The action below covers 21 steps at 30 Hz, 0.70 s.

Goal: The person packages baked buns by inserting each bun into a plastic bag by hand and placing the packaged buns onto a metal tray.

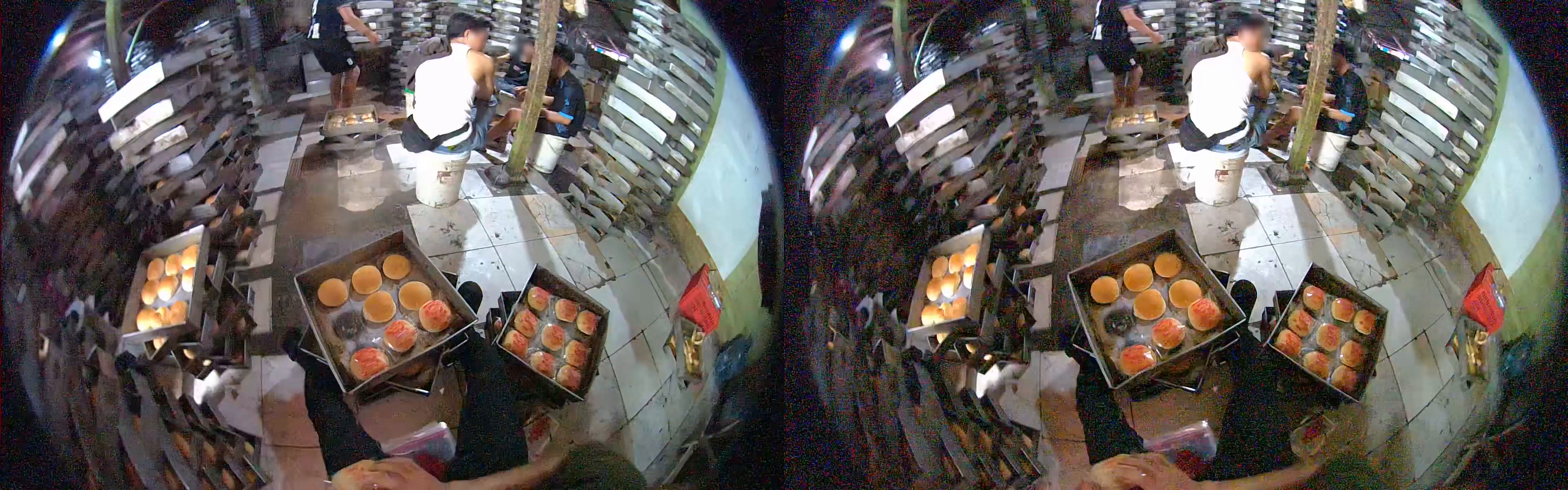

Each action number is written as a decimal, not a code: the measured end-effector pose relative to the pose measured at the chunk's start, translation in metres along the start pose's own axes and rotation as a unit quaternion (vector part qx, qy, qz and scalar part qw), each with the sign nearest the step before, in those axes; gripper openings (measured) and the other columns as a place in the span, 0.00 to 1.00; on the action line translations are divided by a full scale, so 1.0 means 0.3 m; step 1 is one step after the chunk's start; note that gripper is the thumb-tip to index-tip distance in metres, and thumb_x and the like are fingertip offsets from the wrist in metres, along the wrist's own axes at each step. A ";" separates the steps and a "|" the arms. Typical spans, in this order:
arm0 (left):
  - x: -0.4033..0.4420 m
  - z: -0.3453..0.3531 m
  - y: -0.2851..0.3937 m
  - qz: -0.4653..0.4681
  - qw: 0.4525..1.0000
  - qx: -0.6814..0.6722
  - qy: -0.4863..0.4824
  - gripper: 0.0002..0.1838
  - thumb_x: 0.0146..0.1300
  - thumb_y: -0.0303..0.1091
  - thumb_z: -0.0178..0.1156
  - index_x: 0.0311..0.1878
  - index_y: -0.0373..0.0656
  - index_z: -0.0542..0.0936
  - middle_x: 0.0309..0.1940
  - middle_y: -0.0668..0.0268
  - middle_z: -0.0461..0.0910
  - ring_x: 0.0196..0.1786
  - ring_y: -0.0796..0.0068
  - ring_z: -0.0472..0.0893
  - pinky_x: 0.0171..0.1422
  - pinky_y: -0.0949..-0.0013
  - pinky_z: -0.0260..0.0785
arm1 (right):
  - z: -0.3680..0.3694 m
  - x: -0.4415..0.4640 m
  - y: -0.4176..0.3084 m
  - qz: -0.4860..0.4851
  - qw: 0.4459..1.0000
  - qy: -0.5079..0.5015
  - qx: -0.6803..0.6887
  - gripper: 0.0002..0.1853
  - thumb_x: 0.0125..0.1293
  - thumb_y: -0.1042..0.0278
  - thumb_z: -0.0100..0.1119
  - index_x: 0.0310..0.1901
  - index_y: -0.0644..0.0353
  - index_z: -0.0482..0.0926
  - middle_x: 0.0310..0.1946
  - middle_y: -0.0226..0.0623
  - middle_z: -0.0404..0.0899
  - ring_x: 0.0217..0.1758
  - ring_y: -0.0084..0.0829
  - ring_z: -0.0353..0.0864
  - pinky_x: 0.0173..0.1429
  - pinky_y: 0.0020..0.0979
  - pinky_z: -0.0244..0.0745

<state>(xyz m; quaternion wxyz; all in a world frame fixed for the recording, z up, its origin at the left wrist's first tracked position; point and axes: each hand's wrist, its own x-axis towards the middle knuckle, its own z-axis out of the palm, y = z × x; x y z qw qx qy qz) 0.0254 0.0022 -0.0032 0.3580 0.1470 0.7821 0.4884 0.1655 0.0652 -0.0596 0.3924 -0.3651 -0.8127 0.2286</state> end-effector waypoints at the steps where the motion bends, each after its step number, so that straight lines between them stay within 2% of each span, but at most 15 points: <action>1: -0.035 0.010 0.081 -0.127 0.986 -0.107 -0.014 0.23 0.60 0.50 0.54 0.45 0.37 0.75 0.33 0.63 0.73 0.31 0.70 0.70 0.40 0.69 0.64 | 0.022 0.023 0.012 -0.125 0.991 -0.027 -0.030 0.18 0.64 0.54 0.48 0.41 0.63 0.73 0.33 0.46 0.77 0.38 0.42 0.77 0.43 0.35 0.70; 2: 0.001 -0.006 0.013 -0.111 0.987 -0.112 0.044 0.24 0.61 0.52 0.53 0.45 0.38 0.75 0.33 0.67 0.71 0.30 0.76 0.68 0.38 0.72 0.63 | 0.095 0.045 0.106 0.126 0.956 -0.168 0.206 0.19 0.63 0.52 0.49 0.42 0.63 0.72 0.37 0.47 0.76 0.41 0.45 0.75 0.46 0.35 0.70; 3: -0.042 0.040 0.172 -0.028 0.988 -0.134 0.075 0.21 0.62 0.50 0.53 0.43 0.39 0.75 0.31 0.70 0.69 0.28 0.80 0.65 0.35 0.74 0.61 | 0.151 0.066 0.191 0.365 0.785 -0.289 0.408 0.21 0.62 0.50 0.50 0.43 0.63 0.71 0.42 0.48 0.74 0.44 0.49 0.74 0.50 0.35 0.69; 4: -0.020 0.014 0.196 0.006 0.979 -0.203 0.034 0.16 0.64 0.44 0.52 0.40 0.40 0.74 0.30 0.70 0.70 0.29 0.79 0.67 0.35 0.74 0.63 | -0.110 0.325 0.061 0.283 0.869 -0.385 0.128 0.26 0.58 0.48 0.55 0.48 0.63 0.69 0.48 0.49 0.69 0.48 0.47 0.73 0.55 0.36 0.67; 5: 0.031 -0.008 0.145 -0.010 0.977 -0.206 0.058 0.16 0.64 0.44 0.52 0.40 0.40 0.74 0.30 0.70 0.70 0.29 0.79 0.67 0.35 0.74 0.63 | -0.168 0.377 0.112 0.216 0.940 -0.238 0.110 0.31 0.53 0.53 0.62 0.53 0.62 0.62 0.47 0.47 0.69 0.48 0.43 0.73 0.54 0.37 0.68; 7: 0.140 -0.015 -0.001 0.081 0.978 -0.167 0.100 0.15 0.61 0.42 0.50 0.43 0.42 0.75 0.44 0.69 0.73 0.43 0.76 0.68 0.43 0.70 0.57 | -0.285 0.486 0.217 0.292 0.914 -0.087 0.269 0.41 0.49 0.64 0.68 0.59 0.61 0.51 0.47 0.41 0.68 0.50 0.34 0.71 0.53 0.36 0.69; 8: 0.139 -0.015 -0.011 0.041 0.982 -0.160 0.096 0.14 0.60 0.39 0.50 0.43 0.42 0.75 0.43 0.70 0.73 0.43 0.78 0.67 0.42 0.71 0.56 | -0.343 0.541 0.250 0.248 0.908 0.041 0.336 0.39 0.50 0.61 0.66 0.59 0.60 0.52 0.49 0.39 0.66 0.51 0.33 0.71 0.54 0.35 0.69; 9: 0.134 -0.010 -0.007 0.001 0.984 -0.152 0.088 0.12 0.60 0.37 0.50 0.43 0.42 0.75 0.42 0.71 0.73 0.43 0.81 0.67 0.42 0.72 0.55 | -0.408 0.599 0.292 0.234 0.940 0.122 0.217 0.37 0.53 0.59 0.64 0.58 0.60 0.52 0.51 0.39 0.65 0.50 0.33 0.71 0.54 0.34 0.70; 10: 0.131 -0.006 -0.008 -0.024 0.986 -0.147 0.077 0.12 0.60 0.37 0.50 0.43 0.41 0.75 0.41 0.69 0.73 0.41 0.79 0.67 0.44 0.72 0.56 | -0.439 0.681 0.287 0.170 0.904 0.187 0.345 0.34 0.54 0.59 0.62 0.56 0.60 0.53 0.52 0.39 0.65 0.53 0.34 0.69 0.56 0.35 0.69; 13: 0.163 0.021 -0.081 0.000 0.979 -0.190 0.069 0.11 0.61 0.36 0.51 0.42 0.41 0.75 0.41 0.68 0.73 0.40 0.79 0.68 0.45 0.73 0.57 | -0.460 0.864 0.440 0.177 0.903 0.079 0.383 0.31 0.53 0.65 0.61 0.55 0.60 0.57 0.51 0.41 0.66 0.55 0.34 0.70 0.58 0.35 0.67; 15: 0.166 0.022 -0.076 0.001 0.974 -0.224 0.047 0.11 0.63 0.30 0.49 0.47 0.37 0.71 0.40 0.65 0.72 0.39 0.78 0.69 0.43 0.75 0.62 | -0.418 0.992 0.538 0.212 0.939 -0.159 0.220 0.27 0.53 0.65 0.62 0.54 0.62 0.64 0.49 0.39 0.71 0.52 0.34 0.72 0.53 0.31 0.68; 16: 0.173 0.027 -0.069 -0.015 0.967 -0.248 0.051 0.11 0.63 0.30 0.49 0.47 0.38 0.72 0.40 0.66 0.72 0.38 0.80 0.69 0.42 0.76 0.61 | -0.368 0.987 0.607 0.109 0.990 -0.083 -0.034 0.26 0.54 0.65 0.61 0.53 0.62 0.65 0.48 0.42 0.72 0.51 0.37 0.72 0.53 0.32 0.68; 17: 0.182 0.028 -0.064 -0.026 0.960 -0.273 0.054 0.11 0.62 0.30 0.50 0.47 0.39 0.72 0.40 0.67 0.72 0.37 0.81 0.69 0.42 0.77 0.61 | -0.320 0.983 0.669 -0.005 0.958 0.003 -0.285 0.24 0.55 0.66 0.60 0.52 0.63 0.66 0.47 0.45 0.73 0.50 0.40 0.73 0.52 0.33 0.68; 20: 0.210 0.011 -0.064 -0.007 0.959 -0.272 0.075 0.09 0.62 0.29 0.51 0.45 0.40 0.73 0.36 0.68 0.73 0.34 0.81 0.70 0.40 0.78 0.62 | -0.222 0.816 0.632 0.111 0.989 0.096 -0.034 0.20 0.55 0.65 0.59 0.48 0.64 0.69 0.42 0.50 0.73 0.46 0.47 0.73 0.50 0.37 0.68; 21: 0.219 0.005 -0.076 -0.006 0.960 -0.271 0.075 0.09 0.62 0.29 0.51 0.45 0.40 0.73 0.36 0.68 0.73 0.34 0.81 0.70 0.40 0.78 0.62 | -0.165 0.685 0.644 0.186 0.977 0.031 -0.097 0.16 0.55 0.65 0.59 0.42 0.65 0.71 0.38 0.50 0.74 0.41 0.50 0.73 0.47 0.41 0.68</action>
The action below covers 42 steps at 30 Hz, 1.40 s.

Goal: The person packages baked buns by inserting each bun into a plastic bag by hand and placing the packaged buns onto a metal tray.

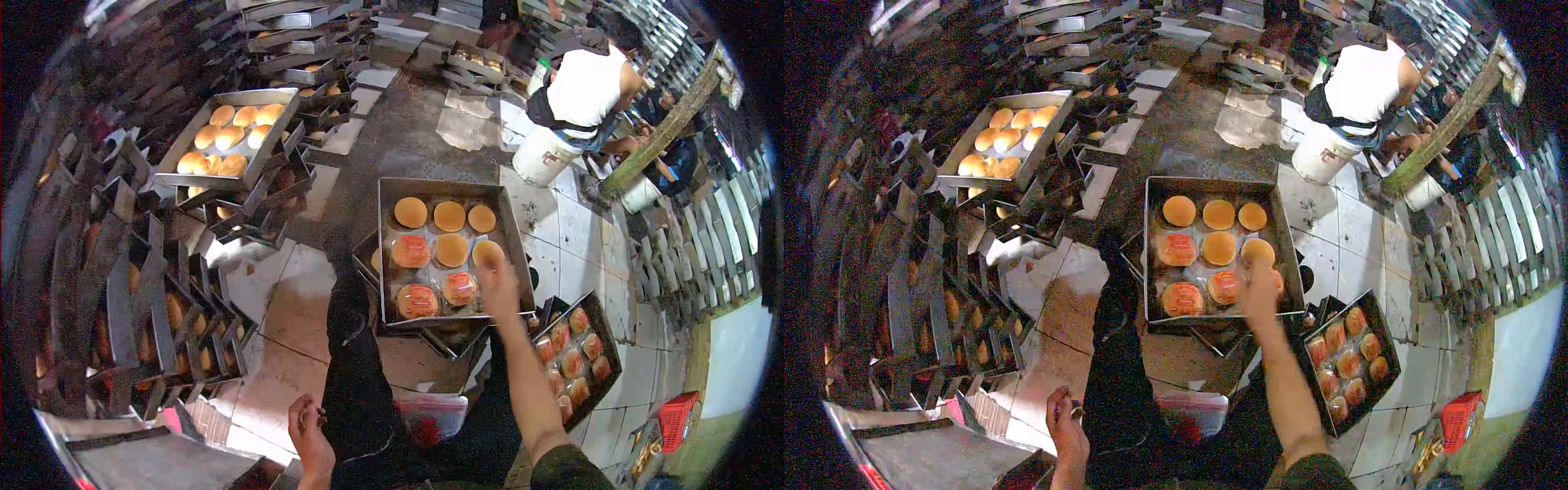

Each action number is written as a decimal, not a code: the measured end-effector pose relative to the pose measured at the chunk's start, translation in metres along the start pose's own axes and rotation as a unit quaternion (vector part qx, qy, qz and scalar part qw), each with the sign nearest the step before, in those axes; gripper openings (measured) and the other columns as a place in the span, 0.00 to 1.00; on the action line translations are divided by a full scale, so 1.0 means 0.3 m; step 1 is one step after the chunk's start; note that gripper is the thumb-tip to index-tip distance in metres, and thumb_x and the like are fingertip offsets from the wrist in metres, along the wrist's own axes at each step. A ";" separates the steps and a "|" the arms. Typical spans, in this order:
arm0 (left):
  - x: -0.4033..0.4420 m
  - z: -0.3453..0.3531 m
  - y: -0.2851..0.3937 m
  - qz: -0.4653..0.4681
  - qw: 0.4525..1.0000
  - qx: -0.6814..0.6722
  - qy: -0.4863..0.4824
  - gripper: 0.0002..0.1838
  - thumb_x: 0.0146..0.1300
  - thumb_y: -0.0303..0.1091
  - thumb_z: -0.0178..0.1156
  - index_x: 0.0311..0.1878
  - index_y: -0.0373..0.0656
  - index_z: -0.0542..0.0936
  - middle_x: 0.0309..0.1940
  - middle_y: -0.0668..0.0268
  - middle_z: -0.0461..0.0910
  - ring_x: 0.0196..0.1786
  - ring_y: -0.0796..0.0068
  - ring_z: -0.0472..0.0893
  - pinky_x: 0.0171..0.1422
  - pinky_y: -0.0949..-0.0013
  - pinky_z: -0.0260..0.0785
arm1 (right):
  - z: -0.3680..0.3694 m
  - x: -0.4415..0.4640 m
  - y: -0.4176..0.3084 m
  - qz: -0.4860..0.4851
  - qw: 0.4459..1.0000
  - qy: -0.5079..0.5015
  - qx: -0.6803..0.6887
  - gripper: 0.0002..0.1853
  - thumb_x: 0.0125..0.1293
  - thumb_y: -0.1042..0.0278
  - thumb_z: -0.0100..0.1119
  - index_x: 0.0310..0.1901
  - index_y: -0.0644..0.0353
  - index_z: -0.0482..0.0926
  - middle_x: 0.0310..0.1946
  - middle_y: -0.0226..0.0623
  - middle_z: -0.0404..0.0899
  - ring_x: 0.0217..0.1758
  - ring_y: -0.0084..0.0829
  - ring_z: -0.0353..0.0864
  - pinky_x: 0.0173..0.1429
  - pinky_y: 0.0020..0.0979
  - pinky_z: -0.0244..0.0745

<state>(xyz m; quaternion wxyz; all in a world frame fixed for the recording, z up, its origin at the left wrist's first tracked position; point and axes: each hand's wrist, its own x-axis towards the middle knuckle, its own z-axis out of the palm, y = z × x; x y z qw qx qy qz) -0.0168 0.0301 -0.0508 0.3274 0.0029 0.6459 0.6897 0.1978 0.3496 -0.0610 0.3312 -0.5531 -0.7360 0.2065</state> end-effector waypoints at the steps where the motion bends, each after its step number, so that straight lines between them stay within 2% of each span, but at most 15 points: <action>1: 0.013 -0.009 -0.014 -0.014 0.999 0.027 -0.015 0.09 0.62 0.30 0.52 0.44 0.40 0.74 0.34 0.69 0.73 0.33 0.81 0.70 0.39 0.78 0.62 | 0.049 -0.165 -0.003 -0.039 0.997 -0.054 0.045 0.15 0.53 0.63 0.59 0.38 0.64 0.72 0.36 0.50 0.74 0.38 0.50 0.73 0.43 0.43 0.68; 2: 0.017 -0.010 -0.024 -0.027 0.998 0.054 -0.032 0.09 0.62 0.30 0.52 0.43 0.40 0.74 0.32 0.69 0.74 0.33 0.81 0.70 0.39 0.78 0.63 | 0.038 -0.320 -0.041 -0.062 0.972 -0.227 -0.007 0.15 0.53 0.63 0.59 0.38 0.63 0.73 0.37 0.49 0.74 0.40 0.49 0.72 0.43 0.43 0.68; 3: 0.013 0.008 -0.023 -0.026 0.998 0.053 -0.038 0.09 0.62 0.30 0.52 0.43 0.40 0.74 0.32 0.69 0.74 0.33 0.81 0.70 0.39 0.78 0.63 | 0.066 -0.486 0.017 -0.225 0.939 -0.256 -0.039 0.16 0.52 0.59 0.58 0.38 0.62 0.73 0.36 0.47 0.74 0.40 0.48 0.72 0.44 0.44 0.68; 4: 0.003 0.036 -0.019 -0.001 0.991 0.110 -0.082 0.08 0.61 0.30 0.52 0.42 0.39 0.75 0.31 0.68 0.74 0.33 0.80 0.71 0.40 0.76 0.64 | 0.039 -0.632 -0.046 -0.227 0.933 -0.277 -0.036 0.17 0.53 0.60 0.55 0.41 0.62 0.73 0.42 0.45 0.74 0.48 0.46 0.71 0.50 0.44 0.67; 12: -0.080 0.284 -0.204 0.245 0.856 0.308 -0.334 0.07 0.57 0.29 0.55 0.37 0.37 0.77 0.33 0.59 0.73 0.39 0.66 0.74 0.46 0.70 0.66 | 0.028 -0.914 -0.041 -0.397 0.879 -0.201 -0.168 0.11 0.48 0.65 0.52 0.32 0.57 0.79 0.52 0.40 0.70 0.60 0.42 0.61 0.64 0.44 0.56; 15: -0.065 0.268 -0.295 0.346 0.816 0.316 -0.339 0.07 0.58 0.29 0.54 0.36 0.37 0.77 0.33 0.59 0.72 0.37 0.66 0.74 0.43 0.70 0.67 | -0.007 -0.976 -0.100 -0.332 0.911 -0.194 -0.147 0.15 0.49 0.66 0.51 0.41 0.58 0.76 0.50 0.41 0.70 0.57 0.45 0.66 0.64 0.47 0.54; 18: -0.039 0.225 -0.321 0.320 0.834 0.313 -0.323 0.07 0.59 0.29 0.53 0.37 0.38 0.77 0.33 0.60 0.71 0.34 0.69 0.73 0.40 0.72 0.67 | -0.030 -0.960 -0.138 -0.195 0.966 -0.144 -0.086 0.18 0.54 0.67 0.49 0.48 0.58 0.70 0.46 0.44 0.72 0.51 0.45 0.71 0.62 0.48 0.58; 21: -0.106 0.224 -0.216 0.115 0.884 0.286 -0.352 0.09 0.60 0.29 0.51 0.41 0.37 0.75 0.35 0.63 0.72 0.36 0.73 0.73 0.41 0.72 0.66 | -0.041 -0.914 -0.091 -0.170 0.942 -0.237 -0.168 0.12 0.53 0.64 0.50 0.40 0.55 0.74 0.46 0.41 0.70 0.52 0.41 0.69 0.58 0.42 0.63; 24: -0.057 0.184 -0.273 0.202 0.836 0.222 -0.460 0.11 0.61 0.29 0.49 0.45 0.37 0.73 0.39 0.64 0.72 0.36 0.74 0.73 0.42 0.72 0.66 | -0.027 -0.932 -0.054 -0.310 0.926 -0.178 -0.122 0.12 0.53 0.63 0.50 0.40 0.54 0.74 0.47 0.39 0.69 0.48 0.40 0.71 0.53 0.41 0.64; 28: -0.105 0.177 -0.283 0.145 0.841 0.175 -0.492 0.12 0.60 0.27 0.49 0.47 0.36 0.72 0.40 0.62 0.73 0.39 0.74 0.73 0.42 0.73 0.67 | -0.086 -0.897 -0.108 -0.181 0.946 -0.220 -0.158 0.12 0.53 0.66 0.51 0.40 0.53 0.75 0.50 0.35 0.69 0.56 0.40 0.69 0.54 0.39 0.66; 31: -0.083 0.156 -0.263 0.187 0.766 0.371 -0.491 0.11 0.59 0.30 0.53 0.45 0.38 0.73 0.36 0.64 0.76 0.40 0.74 0.75 0.45 0.73 0.68 | -0.165 -0.795 -0.152 -0.116 0.985 -0.122 0.026 0.13 0.55 0.69 0.53 0.43 0.57 0.74 0.41 0.35 0.76 0.45 0.41 0.76 0.46 0.39 0.71; 34: -0.032 0.152 -0.261 0.052 0.817 0.281 -0.501 0.13 0.58 0.28 0.53 0.47 0.38 0.72 0.36 0.64 0.77 0.38 0.71 0.76 0.43 0.72 0.69 | -0.327 -0.658 -0.232 -0.055 0.989 -0.012 0.137 0.11 0.58 0.73 0.54 0.44 0.61 0.72 0.25 0.39 0.77 0.31 0.38 0.80 0.33 0.37 0.75; 36: 0.035 0.131 -0.298 -0.250 0.850 -0.033 -0.463 0.12 0.57 0.26 0.54 0.45 0.38 0.73 0.35 0.64 0.77 0.35 0.71 0.76 0.41 0.71 0.70 | -0.355 -0.625 -0.230 0.036 0.983 0.020 0.176 0.10 0.61 0.71 0.53 0.44 0.62 0.72 0.24 0.40 0.76 0.29 0.28 0.80 0.30 0.30 0.74; 39: -0.124 0.166 -0.157 -0.182 0.901 0.026 -0.393 0.08 0.57 0.26 0.54 0.41 0.37 0.74 0.34 0.65 0.77 0.32 0.73 0.75 0.38 0.72 0.69 | -0.327 -0.622 -0.208 0.019 0.982 0.072 0.176 0.08 0.61 0.67 0.53 0.40 0.59 0.71 0.26 0.44 0.78 0.28 0.44 0.79 0.30 0.36 0.72; 42: -0.159 0.203 -0.099 -0.095 0.908 0.129 -0.387 0.04 0.55 0.28 0.59 0.32 0.38 0.77 0.27 0.68 0.77 0.30 0.77 0.74 0.37 0.75 0.67 | -0.302 -0.632 -0.206 0.053 0.980 0.038 0.186 0.09 0.60 0.66 0.54 0.38 0.60 0.74 0.27 0.45 0.78 0.30 0.42 0.79 0.32 0.35 0.72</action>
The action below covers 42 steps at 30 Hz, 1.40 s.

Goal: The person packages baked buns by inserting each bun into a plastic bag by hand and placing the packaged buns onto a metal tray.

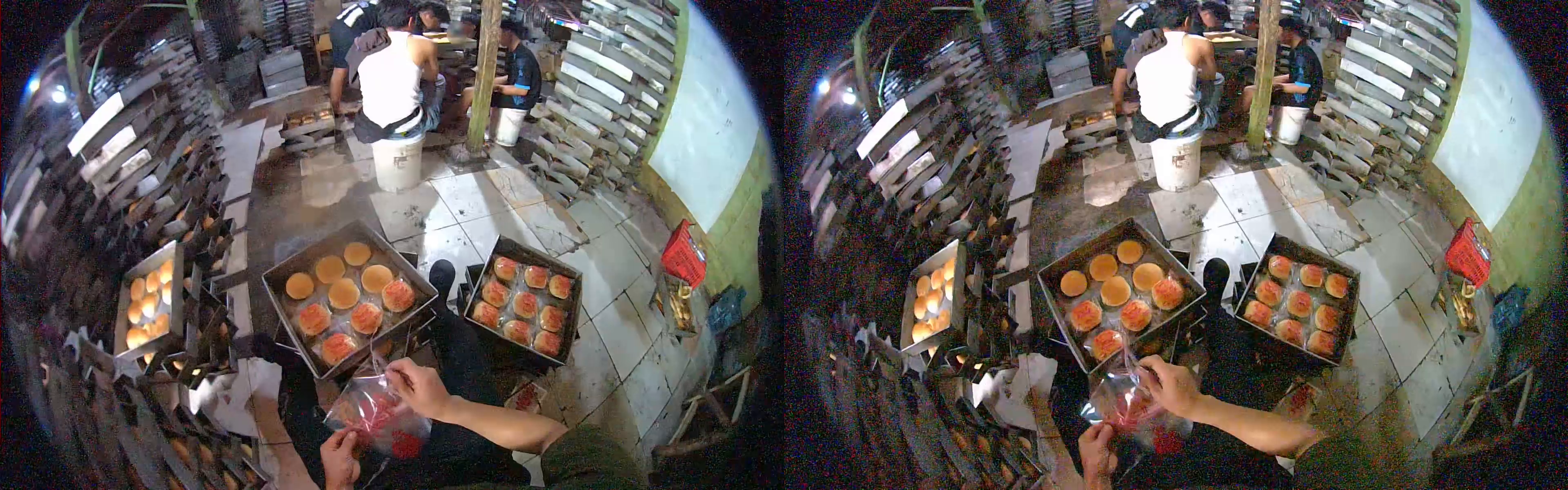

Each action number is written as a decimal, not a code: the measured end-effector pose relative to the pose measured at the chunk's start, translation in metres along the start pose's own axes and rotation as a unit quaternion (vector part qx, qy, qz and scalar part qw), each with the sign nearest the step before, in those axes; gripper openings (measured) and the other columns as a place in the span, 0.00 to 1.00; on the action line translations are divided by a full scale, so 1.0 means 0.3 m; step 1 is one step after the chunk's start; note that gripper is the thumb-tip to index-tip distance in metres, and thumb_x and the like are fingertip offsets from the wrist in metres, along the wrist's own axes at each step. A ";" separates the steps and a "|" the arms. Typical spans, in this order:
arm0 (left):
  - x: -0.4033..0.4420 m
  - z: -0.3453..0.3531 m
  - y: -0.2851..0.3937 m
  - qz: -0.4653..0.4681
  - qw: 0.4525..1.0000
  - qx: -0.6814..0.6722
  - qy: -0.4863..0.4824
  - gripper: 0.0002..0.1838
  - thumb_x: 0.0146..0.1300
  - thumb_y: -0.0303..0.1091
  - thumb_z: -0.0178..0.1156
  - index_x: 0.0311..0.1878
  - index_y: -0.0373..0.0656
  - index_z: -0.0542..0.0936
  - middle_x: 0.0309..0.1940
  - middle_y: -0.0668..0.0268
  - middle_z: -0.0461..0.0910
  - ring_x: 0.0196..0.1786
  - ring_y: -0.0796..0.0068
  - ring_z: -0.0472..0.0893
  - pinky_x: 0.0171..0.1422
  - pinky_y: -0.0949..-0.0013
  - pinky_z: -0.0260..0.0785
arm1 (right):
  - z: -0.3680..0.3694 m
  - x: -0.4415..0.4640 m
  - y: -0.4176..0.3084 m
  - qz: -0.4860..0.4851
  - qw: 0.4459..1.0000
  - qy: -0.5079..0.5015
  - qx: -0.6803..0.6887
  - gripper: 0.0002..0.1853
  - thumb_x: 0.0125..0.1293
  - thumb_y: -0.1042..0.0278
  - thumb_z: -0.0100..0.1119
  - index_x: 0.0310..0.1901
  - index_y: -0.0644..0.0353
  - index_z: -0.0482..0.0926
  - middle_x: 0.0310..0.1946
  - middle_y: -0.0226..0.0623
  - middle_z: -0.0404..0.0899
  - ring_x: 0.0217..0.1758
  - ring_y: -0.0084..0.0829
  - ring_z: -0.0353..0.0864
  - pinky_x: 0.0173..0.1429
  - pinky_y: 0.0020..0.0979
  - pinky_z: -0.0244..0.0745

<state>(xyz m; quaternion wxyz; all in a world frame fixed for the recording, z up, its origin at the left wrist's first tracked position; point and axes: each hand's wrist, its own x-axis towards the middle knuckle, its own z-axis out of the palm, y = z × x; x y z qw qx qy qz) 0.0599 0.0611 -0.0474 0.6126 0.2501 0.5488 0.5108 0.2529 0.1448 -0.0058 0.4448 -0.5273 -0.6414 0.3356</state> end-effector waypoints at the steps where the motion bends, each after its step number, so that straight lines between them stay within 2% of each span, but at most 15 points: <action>1: 0.024 -0.022 -0.028 0.038 0.999 0.021 0.030 0.04 0.53 0.27 0.60 0.30 0.38 0.77 0.25 0.69 0.76 0.29 0.78 0.74 0.37 0.75 0.66 | -0.004 0.018 0.003 -0.002 1.000 -0.002 -0.001 0.09 0.60 0.66 0.54 0.38 0.60 0.74 0.27 0.45 0.78 0.30 0.42 0.79 0.32 0.35 0.72; 5: 0.045 -0.024 0.070 0.058 0.948 0.277 0.146 0.03 0.51 0.24 0.61 0.29 0.36 0.77 0.24 0.70 0.76 0.29 0.80 0.73 0.36 0.76 0.65 | -0.026 0.111 0.010 0.013 0.996 -0.082 0.040 0.11 0.59 0.62 0.56 0.32 0.63 0.78 0.29 0.40 0.78 0.32 0.32 0.77 0.39 0.30 0.70; 9: 0.149 -0.109 -0.019 0.088 0.973 0.170 0.128 0.03 0.53 0.26 0.61 0.28 0.37 0.76 0.22 0.70 0.75 0.28 0.81 0.72 0.33 0.76 0.65 | -0.016 0.264 0.056 0.114 0.993 0.012 0.030 0.14 0.62 0.61 0.52 0.32 0.66 0.77 0.26 0.34 0.77 0.29 0.22 0.73 0.37 0.28 0.69; 12: 0.213 -0.141 -0.038 0.019 0.985 -0.022 0.171 0.06 0.55 0.30 0.61 0.32 0.39 0.76 0.24 0.69 0.75 0.27 0.80 0.72 0.29 0.77 0.65 | -0.038 0.444 0.059 0.139 0.970 0.146 0.137 0.16 0.64 0.60 0.49 0.29 0.66 0.78 0.22 0.34 0.77 0.26 0.21 0.71 0.33 0.27 0.67; 15: 0.335 -0.217 -0.102 -0.056 0.881 -0.467 0.044 0.09 0.59 0.34 0.57 0.40 0.43 0.74 0.28 0.69 0.73 0.28 0.78 0.71 0.27 0.78 0.65 | 0.084 0.526 0.207 0.069 0.997 -0.042 -0.009 0.15 0.63 0.59 0.51 0.36 0.64 0.78 0.23 0.38 0.76 0.26 0.28 0.74 0.37 0.29 0.69; 18: 0.403 -0.147 -0.074 -0.086 0.800 -0.593 0.029 0.08 0.62 0.36 0.54 0.40 0.43 0.74 0.27 0.69 0.72 0.30 0.78 0.71 0.29 0.77 0.65 | 0.211 0.608 0.331 -0.017 0.987 -0.132 -0.087 0.15 0.61 0.58 0.52 0.36 0.63 0.77 0.29 0.47 0.76 0.37 0.40 0.77 0.41 0.38 0.70; 20: 0.408 -0.137 -0.081 -0.118 0.802 -0.578 0.100 0.08 0.64 0.37 0.51 0.40 0.44 0.74 0.28 0.68 0.73 0.30 0.76 0.71 0.31 0.76 0.65 | 0.291 0.734 0.504 -0.005 0.978 -0.141 -0.154 0.16 0.61 0.58 0.51 0.37 0.64 0.75 0.31 0.47 0.76 0.38 0.41 0.77 0.42 0.38 0.70; 23: 0.367 -0.154 -0.054 -0.085 0.870 -0.486 -0.013 0.09 0.65 0.38 0.51 0.39 0.41 0.74 0.30 0.68 0.72 0.31 0.76 0.70 0.34 0.73 0.66 | 0.365 0.873 0.600 -0.027 0.953 -0.139 -0.267 0.18 0.62 0.56 0.50 0.40 0.65 0.72 0.37 0.51 0.74 0.41 0.46 0.74 0.44 0.40 0.69; 28: 0.387 -0.074 -0.023 -0.089 0.941 -0.265 0.191 0.08 0.65 0.37 0.51 0.38 0.43 0.74 0.31 0.65 0.73 0.30 0.73 0.70 0.32 0.71 0.67 | 0.502 1.038 0.821 -0.087 0.915 -0.142 -0.367 0.24 0.61 0.49 0.48 0.47 0.64 0.68 0.45 0.55 0.69 0.50 0.51 0.70 0.50 0.44 0.67; 29: 0.410 -0.168 -0.195 0.119 0.982 0.065 0.135 0.12 0.66 0.41 0.49 0.37 0.42 0.74 0.29 0.64 0.72 0.28 0.74 0.67 0.31 0.71 0.64 | 0.524 1.053 0.865 -0.069 0.904 -0.136 -0.400 0.28 0.59 0.44 0.48 0.48 0.64 0.68 0.45 0.55 0.70 0.51 0.51 0.70 0.52 0.43 0.67; 30: 0.419 -0.164 -0.182 0.115 0.982 0.067 0.136 0.12 0.66 0.41 0.49 0.37 0.42 0.74 0.29 0.64 0.72 0.28 0.74 0.67 0.31 0.71 0.64 | 0.544 1.058 0.893 -0.049 0.891 -0.131 -0.433 0.32 0.58 0.39 0.48 0.48 0.64 0.68 0.45 0.55 0.70 0.51 0.50 0.71 0.53 0.42 0.67; 35: 0.414 -0.072 -0.004 -0.234 0.841 -0.437 0.216 0.14 0.67 0.42 0.45 0.36 0.41 0.73 0.28 0.64 0.69 0.27 0.74 0.64 0.31 0.70 0.61 | 0.560 1.150 0.806 0.177 0.924 -0.212 -0.266 0.40 0.48 0.30 0.52 0.49 0.63 0.70 0.45 0.53 0.72 0.50 0.50 0.72 0.54 0.41 0.68; 36: 0.415 -0.077 -0.012 -0.231 0.843 -0.436 0.216 0.14 0.67 0.42 0.45 0.36 0.41 0.73 0.28 0.64 0.69 0.27 0.74 0.64 0.31 0.70 0.61 | 0.554 1.150 0.772 0.177 0.897 -0.311 -0.260 0.42 0.46 0.29 0.54 0.50 0.63 0.70 0.45 0.52 0.73 0.48 0.50 0.73 0.53 0.41 0.68; 41: 0.478 -0.145 -0.144 -0.128 0.909 -0.383 0.099 0.09 0.64 0.38 0.50 0.39 0.44 0.74 0.30 0.67 0.74 0.32 0.76 0.72 0.34 0.76 0.66 | 0.525 0.876 0.628 -0.032 0.943 -0.236 -0.231 0.39 0.51 0.40 0.58 0.56 0.62 0.62 0.42 0.45 0.75 0.47 0.42 0.76 0.47 0.39 0.73; 42: 0.473 -0.149 -0.139 -0.114 0.913 -0.379 0.102 0.09 0.64 0.38 0.50 0.39 0.44 0.74 0.30 0.67 0.74 0.32 0.76 0.72 0.34 0.76 0.66 | 0.496 0.854 0.602 0.108 0.975 -0.188 0.050 0.35 0.54 0.45 0.57 0.56 0.61 0.62 0.42 0.42 0.75 0.47 0.38 0.76 0.47 0.38 0.74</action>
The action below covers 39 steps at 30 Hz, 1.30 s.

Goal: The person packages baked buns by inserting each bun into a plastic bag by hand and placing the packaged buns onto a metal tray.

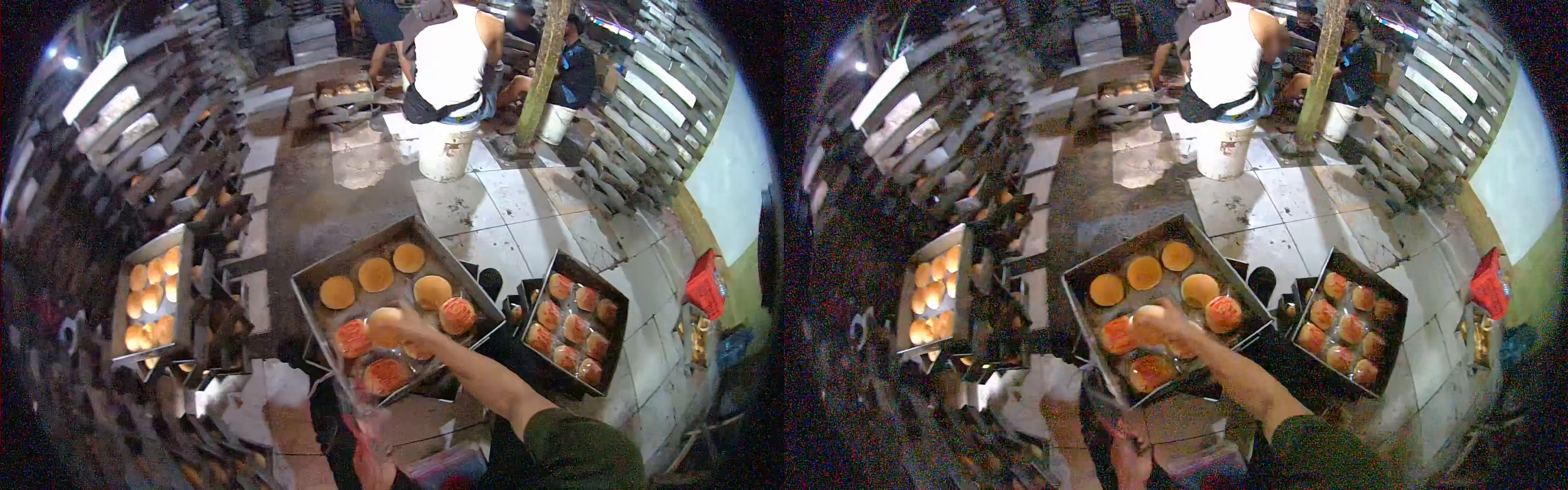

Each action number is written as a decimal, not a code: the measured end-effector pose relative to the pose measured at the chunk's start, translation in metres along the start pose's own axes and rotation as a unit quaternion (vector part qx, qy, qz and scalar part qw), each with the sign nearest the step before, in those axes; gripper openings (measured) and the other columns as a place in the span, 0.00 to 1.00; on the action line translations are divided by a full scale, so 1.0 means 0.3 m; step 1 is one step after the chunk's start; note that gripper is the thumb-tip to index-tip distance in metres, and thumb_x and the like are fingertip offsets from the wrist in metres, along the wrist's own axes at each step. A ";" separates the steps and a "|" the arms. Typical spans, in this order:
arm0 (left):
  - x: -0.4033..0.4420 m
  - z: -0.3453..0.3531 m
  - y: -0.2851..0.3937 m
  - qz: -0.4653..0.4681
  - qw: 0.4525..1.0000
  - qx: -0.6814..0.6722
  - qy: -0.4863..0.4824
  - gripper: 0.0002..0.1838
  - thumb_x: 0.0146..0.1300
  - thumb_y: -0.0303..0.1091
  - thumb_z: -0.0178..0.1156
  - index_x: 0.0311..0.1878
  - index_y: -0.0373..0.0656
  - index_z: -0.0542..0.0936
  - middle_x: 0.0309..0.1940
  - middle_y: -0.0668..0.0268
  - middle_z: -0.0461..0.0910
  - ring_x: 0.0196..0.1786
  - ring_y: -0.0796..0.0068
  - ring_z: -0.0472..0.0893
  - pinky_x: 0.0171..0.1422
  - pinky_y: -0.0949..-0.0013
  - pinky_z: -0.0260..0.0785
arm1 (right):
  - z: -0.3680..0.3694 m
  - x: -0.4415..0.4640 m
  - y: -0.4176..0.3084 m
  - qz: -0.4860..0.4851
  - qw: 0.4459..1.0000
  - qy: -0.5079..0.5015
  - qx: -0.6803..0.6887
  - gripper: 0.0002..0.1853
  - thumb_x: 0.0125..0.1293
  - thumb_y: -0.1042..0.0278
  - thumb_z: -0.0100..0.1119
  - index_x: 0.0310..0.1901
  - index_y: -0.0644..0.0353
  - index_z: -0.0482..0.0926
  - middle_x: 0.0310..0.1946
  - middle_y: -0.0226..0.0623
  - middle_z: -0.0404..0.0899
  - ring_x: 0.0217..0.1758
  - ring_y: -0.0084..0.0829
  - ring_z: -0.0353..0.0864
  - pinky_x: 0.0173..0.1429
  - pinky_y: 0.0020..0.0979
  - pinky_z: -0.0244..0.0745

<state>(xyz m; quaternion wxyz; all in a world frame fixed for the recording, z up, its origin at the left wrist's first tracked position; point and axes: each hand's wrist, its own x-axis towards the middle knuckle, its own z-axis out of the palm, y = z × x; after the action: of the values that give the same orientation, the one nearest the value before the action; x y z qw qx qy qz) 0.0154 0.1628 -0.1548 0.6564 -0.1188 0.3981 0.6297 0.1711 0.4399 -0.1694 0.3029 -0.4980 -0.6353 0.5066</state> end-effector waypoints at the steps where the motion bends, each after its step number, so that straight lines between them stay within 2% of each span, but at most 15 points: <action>1: -0.024 0.029 -0.006 0.122 0.984 0.127 -0.001 0.09 0.63 0.38 0.50 0.39 0.44 0.74 0.32 0.67 0.75 0.34 0.75 0.73 0.36 0.74 0.67 | -0.023 -0.058 -0.021 0.084 0.949 0.023 0.303 0.31 0.57 0.50 0.57 0.56 0.61 0.62 0.43 0.38 0.74 0.47 0.34 0.76 0.46 0.38 0.75; 5: -0.062 0.014 0.000 0.216 0.941 0.258 -0.046 0.09 0.61 0.35 0.53 0.41 0.42 0.76 0.33 0.66 0.78 0.33 0.75 0.75 0.39 0.70 0.68 | -0.197 -0.435 -0.247 0.138 0.855 -0.068 0.496 0.26 0.57 0.57 0.59 0.55 0.58 0.65 0.48 0.35 0.72 0.51 0.28 0.72 0.53 0.31 0.70; 13: -0.336 0.149 0.027 0.273 0.697 0.652 -0.119 0.07 0.52 0.29 0.61 0.31 0.35 0.79 0.24 0.64 0.78 0.28 0.77 0.74 0.34 0.74 0.67 | -0.193 -1.017 -0.326 0.080 0.996 -0.048 0.011 0.31 0.49 0.63 0.69 0.51 0.66 0.64 0.44 0.39 0.72 0.48 0.27 0.71 0.52 0.27 0.67; 16: -0.421 0.206 0.070 0.452 0.589 0.667 -0.059 0.12 0.53 0.28 0.59 0.41 0.37 0.75 0.38 0.58 0.76 0.41 0.67 0.75 0.44 0.70 0.66 | -0.156 -1.105 -0.297 0.123 0.932 0.035 0.340 0.35 0.47 0.59 0.70 0.52 0.66 0.62 0.42 0.44 0.72 0.48 0.32 0.72 0.52 0.30 0.69; 19: -0.519 0.223 0.047 0.495 0.695 0.519 0.047 0.17 0.58 0.36 0.57 0.49 0.39 0.71 0.45 0.60 0.73 0.46 0.65 0.74 0.47 0.67 0.65 | -0.157 -1.144 -0.316 0.002 0.953 0.229 0.197 0.38 0.48 0.62 0.69 0.55 0.65 0.56 0.45 0.45 0.69 0.45 0.32 0.73 0.50 0.29 0.70; 21: -0.670 0.345 -0.105 0.275 0.947 0.161 -0.030 0.20 0.59 0.39 0.56 0.50 0.37 0.69 0.38 0.61 0.76 0.42 0.64 0.75 0.47 0.65 0.70 | -0.086 -1.193 -0.432 -0.075 0.972 0.221 0.010 0.40 0.52 0.64 0.65 0.59 0.65 0.49 0.49 0.49 0.65 0.45 0.36 0.74 0.51 0.36 0.70; 22: -0.654 0.352 -0.109 0.333 0.886 0.320 -0.038 0.27 0.59 0.51 0.55 0.52 0.38 0.67 0.45 0.57 0.72 0.47 0.62 0.73 0.49 0.61 0.70 | -0.036 -1.246 -0.574 -0.128 0.964 0.190 0.133 0.42 0.53 0.62 0.64 0.61 0.65 0.47 0.54 0.51 0.61 0.53 0.41 0.70 0.57 0.41 0.65; 24: -0.577 0.327 -0.024 0.049 0.959 0.134 -0.244 0.35 0.57 0.55 0.54 0.60 0.41 0.59 0.56 0.55 0.62 0.56 0.62 0.66 0.51 0.59 0.69 | 0.122 -1.291 -0.539 -0.204 0.935 0.021 0.290 0.49 0.54 0.57 0.63 0.65 0.65 0.39 0.62 0.57 0.52 0.65 0.50 0.53 0.67 0.43 0.49; 26: -0.569 0.334 -0.036 0.003 0.952 0.104 -0.287 0.35 0.57 0.55 0.55 0.61 0.45 0.59 0.58 0.57 0.61 0.58 0.65 0.63 0.56 0.60 0.66 | 0.181 -1.248 -0.532 -0.425 0.876 0.218 0.071 0.51 0.55 0.51 0.61 0.66 0.65 0.35 0.62 0.59 0.52 0.67 0.51 0.51 0.68 0.44 0.46; 28: -0.706 0.415 -0.143 0.441 0.699 0.506 -0.246 0.33 0.62 0.58 0.43 0.62 0.43 0.58 0.51 0.58 0.69 0.48 0.65 0.72 0.54 0.59 0.66 | 0.124 -1.295 -0.580 -0.250 0.903 0.146 0.318 0.52 0.53 0.44 0.59 0.66 0.63 0.36 0.62 0.60 0.50 0.67 0.52 0.49 0.69 0.44 0.44; 29: -0.687 0.409 -0.226 0.420 0.822 0.332 -0.194 0.33 0.60 0.55 0.48 0.63 0.45 0.57 0.51 0.60 0.69 0.50 0.66 0.71 0.59 0.59 0.62 | 0.083 -1.285 -0.606 -0.295 0.889 0.100 0.337 0.54 0.50 0.40 0.60 0.66 0.63 0.38 0.63 0.58 0.50 0.67 0.50 0.51 0.68 0.42 0.45; 32: -0.518 0.298 -0.138 0.330 0.889 0.243 -0.204 0.35 0.58 0.63 0.45 0.63 0.52 0.57 0.52 0.60 0.69 0.51 0.65 0.71 0.58 0.57 0.64 | -0.024 -1.207 -0.652 -0.397 0.914 -0.002 0.089 0.48 0.53 0.39 0.56 0.66 0.63 0.46 0.63 0.53 0.53 0.66 0.48 0.53 0.68 0.42 0.47; 34: -0.472 0.221 -0.091 0.278 0.920 0.189 -0.200 0.36 0.56 0.66 0.43 0.63 0.56 0.58 0.53 0.59 0.69 0.52 0.64 0.71 0.57 0.56 0.64 | 0.074 -1.218 -0.723 -0.350 0.911 0.071 0.207 0.36 0.58 0.43 0.52 0.61 0.61 0.60 0.60 0.49 0.60 0.63 0.46 0.59 0.65 0.43 0.53; 37: -0.362 0.108 -0.026 0.051 0.978 -0.042 -0.199 0.43 0.48 0.73 0.46 0.59 0.50 0.61 0.54 0.59 0.66 0.55 0.59 0.68 0.59 0.51 0.61 | 0.119 -1.189 -0.722 -0.395 0.910 0.045 0.115 0.21 0.55 0.67 0.60 0.51 0.58 0.68 0.47 0.48 0.68 0.49 0.48 0.67 0.52 0.43 0.63; 39: -0.329 0.071 -0.032 0.063 0.966 -0.080 -0.237 0.40 0.49 0.72 0.46 0.55 0.48 0.65 0.50 0.56 0.69 0.54 0.55 0.68 0.61 0.51 0.59 | 0.143 -1.207 -0.652 -0.362 0.916 0.053 -0.166 0.19 0.52 0.66 0.61 0.47 0.57 0.72 0.46 0.45 0.69 0.48 0.44 0.68 0.52 0.42 0.63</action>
<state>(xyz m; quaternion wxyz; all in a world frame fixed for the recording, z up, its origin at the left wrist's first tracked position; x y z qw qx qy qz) 0.0429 0.1029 -0.0778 0.6792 0.0064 0.1861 0.7099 0.1852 0.0869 0.0459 0.4122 -0.3031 -0.8300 0.2220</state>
